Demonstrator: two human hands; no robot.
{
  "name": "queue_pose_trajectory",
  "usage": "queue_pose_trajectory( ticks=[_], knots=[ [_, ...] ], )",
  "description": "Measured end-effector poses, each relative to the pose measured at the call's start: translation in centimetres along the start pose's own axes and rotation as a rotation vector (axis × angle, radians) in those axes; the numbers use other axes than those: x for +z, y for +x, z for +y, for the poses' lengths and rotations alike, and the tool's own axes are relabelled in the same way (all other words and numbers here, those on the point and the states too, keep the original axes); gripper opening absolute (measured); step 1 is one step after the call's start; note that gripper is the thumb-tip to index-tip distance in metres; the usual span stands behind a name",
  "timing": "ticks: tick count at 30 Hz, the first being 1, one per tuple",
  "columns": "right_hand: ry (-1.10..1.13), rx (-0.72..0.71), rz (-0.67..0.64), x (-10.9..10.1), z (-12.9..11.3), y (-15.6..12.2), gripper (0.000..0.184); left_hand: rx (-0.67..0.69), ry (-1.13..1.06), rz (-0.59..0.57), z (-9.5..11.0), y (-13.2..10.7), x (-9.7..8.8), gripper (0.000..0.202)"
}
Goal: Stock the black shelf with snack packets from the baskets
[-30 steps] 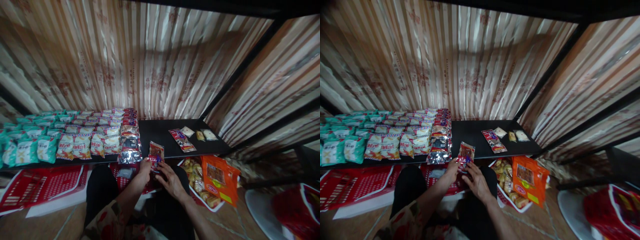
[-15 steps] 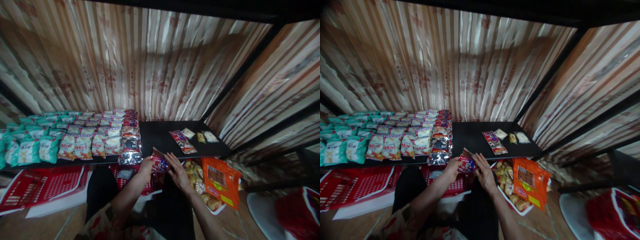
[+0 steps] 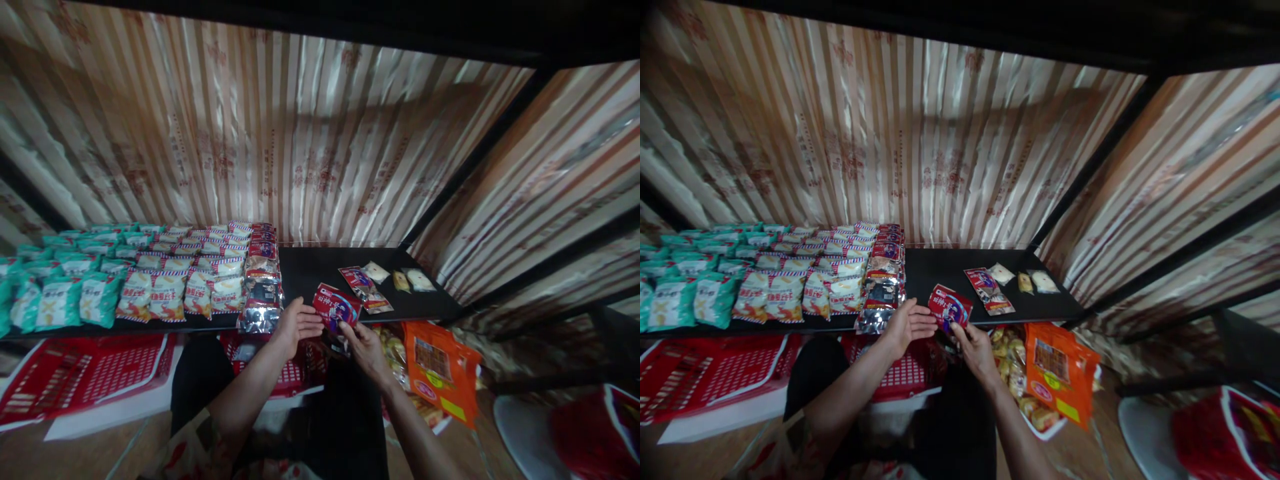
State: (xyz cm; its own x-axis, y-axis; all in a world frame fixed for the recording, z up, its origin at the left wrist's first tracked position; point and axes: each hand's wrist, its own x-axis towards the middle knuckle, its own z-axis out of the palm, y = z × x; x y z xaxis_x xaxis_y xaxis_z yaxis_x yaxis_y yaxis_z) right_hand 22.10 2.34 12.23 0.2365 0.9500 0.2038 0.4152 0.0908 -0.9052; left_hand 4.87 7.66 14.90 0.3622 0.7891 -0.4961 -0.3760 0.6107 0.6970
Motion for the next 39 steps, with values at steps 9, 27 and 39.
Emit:
queue_pose_trajectory(
  ticks=[9, 27, 39],
  knots=[
    [0.231, 0.127, -0.015, 1.4, -1.5, 0.9, 0.045, 0.282, 0.411, 0.216, -1.2, -0.2, -0.9, 0.009],
    [0.609, 0.304, -0.079, 6.1, -4.0, 2.8, 0.043, 0.284, 0.074, 0.018, -0.8, -1.3, -4.0, 0.037],
    [0.587, 0.335, -0.168, 7.3, -4.7, 2.7, 0.042, 0.42, 0.102, 0.041, -1.2, 0.8, -5.1, 0.026]
  ],
)
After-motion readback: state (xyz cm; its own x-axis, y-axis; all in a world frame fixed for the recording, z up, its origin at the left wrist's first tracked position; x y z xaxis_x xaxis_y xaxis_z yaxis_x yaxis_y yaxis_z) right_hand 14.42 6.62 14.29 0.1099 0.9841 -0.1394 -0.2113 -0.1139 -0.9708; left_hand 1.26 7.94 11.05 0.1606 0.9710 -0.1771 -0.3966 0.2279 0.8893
